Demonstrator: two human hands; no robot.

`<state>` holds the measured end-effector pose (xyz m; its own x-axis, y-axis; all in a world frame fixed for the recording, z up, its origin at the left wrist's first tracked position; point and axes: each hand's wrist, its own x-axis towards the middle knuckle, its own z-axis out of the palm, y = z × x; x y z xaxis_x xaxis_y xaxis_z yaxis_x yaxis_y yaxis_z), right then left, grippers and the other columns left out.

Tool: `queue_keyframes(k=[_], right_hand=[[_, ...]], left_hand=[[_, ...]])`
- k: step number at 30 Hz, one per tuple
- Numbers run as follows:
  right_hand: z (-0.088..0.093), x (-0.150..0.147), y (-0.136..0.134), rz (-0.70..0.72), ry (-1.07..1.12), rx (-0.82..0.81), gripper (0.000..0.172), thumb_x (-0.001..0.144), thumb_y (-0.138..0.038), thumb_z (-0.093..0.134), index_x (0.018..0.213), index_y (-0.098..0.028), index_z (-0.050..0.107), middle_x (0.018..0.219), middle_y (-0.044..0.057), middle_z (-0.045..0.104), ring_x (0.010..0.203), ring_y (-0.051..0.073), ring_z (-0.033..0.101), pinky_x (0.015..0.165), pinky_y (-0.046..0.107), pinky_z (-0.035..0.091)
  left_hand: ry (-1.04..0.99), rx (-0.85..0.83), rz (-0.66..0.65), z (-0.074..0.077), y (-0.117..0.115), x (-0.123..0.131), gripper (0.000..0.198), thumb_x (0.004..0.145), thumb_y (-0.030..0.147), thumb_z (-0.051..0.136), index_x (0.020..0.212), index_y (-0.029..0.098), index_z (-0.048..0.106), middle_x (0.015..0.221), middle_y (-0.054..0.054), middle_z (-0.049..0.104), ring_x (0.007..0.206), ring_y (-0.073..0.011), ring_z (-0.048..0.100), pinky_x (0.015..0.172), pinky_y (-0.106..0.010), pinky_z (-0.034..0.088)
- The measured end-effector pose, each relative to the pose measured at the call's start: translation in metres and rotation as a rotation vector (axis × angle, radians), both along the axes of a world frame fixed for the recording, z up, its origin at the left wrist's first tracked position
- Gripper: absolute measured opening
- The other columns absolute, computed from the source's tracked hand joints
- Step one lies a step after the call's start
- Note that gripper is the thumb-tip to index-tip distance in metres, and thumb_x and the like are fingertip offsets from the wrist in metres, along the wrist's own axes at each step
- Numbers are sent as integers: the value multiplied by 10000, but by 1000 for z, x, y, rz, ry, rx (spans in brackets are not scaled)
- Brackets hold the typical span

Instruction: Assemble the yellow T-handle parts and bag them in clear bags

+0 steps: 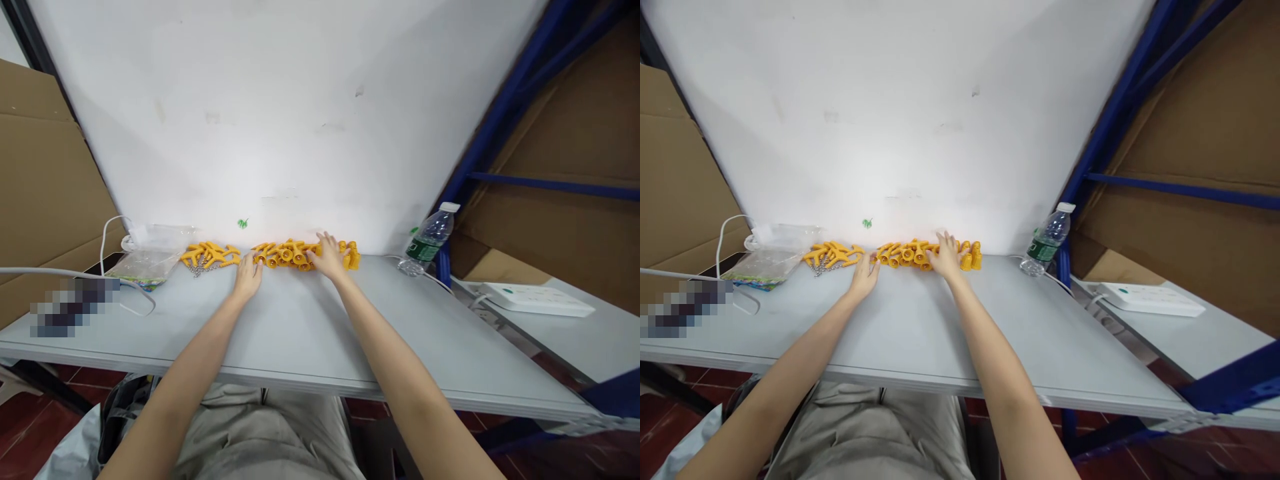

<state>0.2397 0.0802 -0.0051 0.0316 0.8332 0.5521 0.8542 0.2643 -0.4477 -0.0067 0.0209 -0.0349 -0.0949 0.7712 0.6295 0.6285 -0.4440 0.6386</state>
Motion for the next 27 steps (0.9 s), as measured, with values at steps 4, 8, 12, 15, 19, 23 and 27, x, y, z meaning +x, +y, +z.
queue_keyframes(k=[4,8,12,15,19,23,27], right_hand=[[-22,44,-5,-168,35,116,474,840,-276,485,1302,-184,537,1490,172,419,1381,364,323,1057,730,189],[-40,64,-13,-187,-5,8,500,798,-193,511,1296,-185,546,1478,150,444,1402,361,294,1072,721,176],[-40,62,-16,-165,-46,-53,444,800,-137,512,1239,-170,571,1391,151,530,1384,341,336,1088,705,165],[-37,59,-16,-169,-54,-20,285,816,-119,498,1069,-157,623,1217,160,616,1280,335,451,1070,694,198],[-39,59,-13,-158,43,57,141,836,-143,494,898,-184,614,1044,139,638,1071,304,573,1026,642,289],[-44,63,-9,-116,142,40,163,841,-180,494,964,-175,602,1092,166,615,1037,296,594,945,497,429],[-52,66,-4,-103,175,40,207,831,-232,507,1008,-181,598,1076,148,611,1014,298,611,908,485,471]], left_hand=[[8,-1,-25,-2,0,1,261,888,263,471,1135,217,543,1160,-111,639,1145,-248,571,1032,-456,428],[36,-30,-33,-3,0,1,229,874,240,484,1086,210,566,1134,-117,647,1120,-258,587,1016,-465,439],[77,-61,-60,-3,0,1,165,857,211,492,980,205,602,1065,-108,673,1064,-259,608,991,-462,453],[104,-98,-83,-2,-2,2,134,844,181,488,875,205,616,970,-93,694,987,-250,632,937,-437,482],[119,-165,-88,-1,-3,2,151,852,184,478,817,214,621,925,-86,707,923,-244,651,871,-402,508],[142,-214,67,7,1,-6,163,844,164,478,874,208,632,966,-103,709,952,-260,649,894,-418,491],[222,-315,324,18,14,-24,242,798,98,491,977,190,626,1113,-169,677,1139,-334,578,977,-535,411]])
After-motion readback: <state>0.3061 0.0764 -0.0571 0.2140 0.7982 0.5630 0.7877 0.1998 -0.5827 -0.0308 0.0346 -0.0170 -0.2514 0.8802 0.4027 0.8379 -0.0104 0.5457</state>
